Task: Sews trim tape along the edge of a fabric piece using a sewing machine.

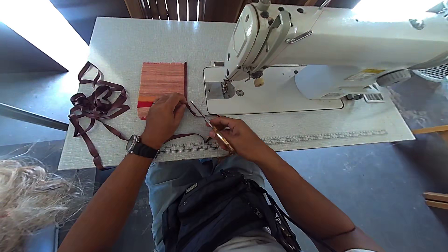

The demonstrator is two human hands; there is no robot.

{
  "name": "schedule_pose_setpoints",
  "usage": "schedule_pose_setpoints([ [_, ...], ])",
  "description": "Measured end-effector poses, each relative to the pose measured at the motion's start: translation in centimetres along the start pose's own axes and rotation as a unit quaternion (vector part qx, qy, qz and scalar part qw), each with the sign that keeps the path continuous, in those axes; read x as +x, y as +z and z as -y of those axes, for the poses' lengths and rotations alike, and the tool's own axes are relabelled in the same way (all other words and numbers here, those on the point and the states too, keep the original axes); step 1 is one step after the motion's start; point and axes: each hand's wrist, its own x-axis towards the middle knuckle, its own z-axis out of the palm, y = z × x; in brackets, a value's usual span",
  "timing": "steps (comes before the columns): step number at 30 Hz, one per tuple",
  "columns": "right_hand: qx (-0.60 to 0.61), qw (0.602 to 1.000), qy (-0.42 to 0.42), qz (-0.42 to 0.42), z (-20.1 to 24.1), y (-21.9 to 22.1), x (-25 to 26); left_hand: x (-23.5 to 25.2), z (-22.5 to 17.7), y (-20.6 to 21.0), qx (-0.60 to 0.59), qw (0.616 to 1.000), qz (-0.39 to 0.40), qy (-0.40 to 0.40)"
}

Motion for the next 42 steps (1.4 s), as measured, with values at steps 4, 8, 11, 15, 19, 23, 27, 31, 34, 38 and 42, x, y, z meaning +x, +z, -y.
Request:
schedule_pose_setpoints([
  [4, -0.090, 0.994, 0.007, -0.055, -0.3, -3.2, -3.4, 0.1, -0.1, -0.5, 0.005, 1.000, 0.011, 0.000],
  [8, -0.204, 0.966, 0.035, -0.157, -1.6, -8.3, -7.1, -0.1, -0.5, -2.5, 0.057, 0.997, 0.048, 0.006],
  [11, -0.348, 0.904, 0.058, -0.242, -2.8, -12.2, -8.4, -0.9, -0.1, -3.6, 0.126, 0.988, 0.091, 0.014],
  [15, -0.420, 0.852, 0.084, -0.302, -4.7, -15.7, -7.9, -2.8, 0.3, -2.8, 0.168, 0.981, 0.099, -0.001],
  [19, -0.450, 0.832, 0.106, -0.305, -5.5, -17.0, -6.7, -3.8, -0.4, -1.0, 0.202, 0.979, 0.033, 0.013],
  [23, -0.454, 0.828, 0.096, -0.315, -4.9, -17.1, -6.1, -3.7, -1.3, 0.3, 0.221, 0.975, 0.015, 0.019],
  [27, -0.426, 0.830, 0.060, -0.354, -2.6, -15.1, -6.6, -3.4, -2.0, 0.7, 0.209, 0.978, 0.020, -0.005],
  [31, -0.403, 0.871, -0.109, -0.261, -0.4, -8.2, -5.2, -3.1, -3.3, 1.1, 0.191, 0.981, 0.024, -0.025],
  [34, -0.377, 0.894, -0.183, -0.157, -0.8, -2.7, -1.7, -3.2, -4.2, 1.3, 0.173, 0.984, 0.033, -0.027],
  [38, -0.377, 0.895, -0.166, -0.168, -2.2, 1.0, 1.6, -3.8, -4.5, 1.5, 0.165, 0.985, 0.047, -0.012],
  [42, -0.393, 0.894, -0.105, -0.188, -2.0, 1.3, 2.2, -3.8, -4.2, 2.0, 0.166, 0.986, 0.030, 0.005],
])
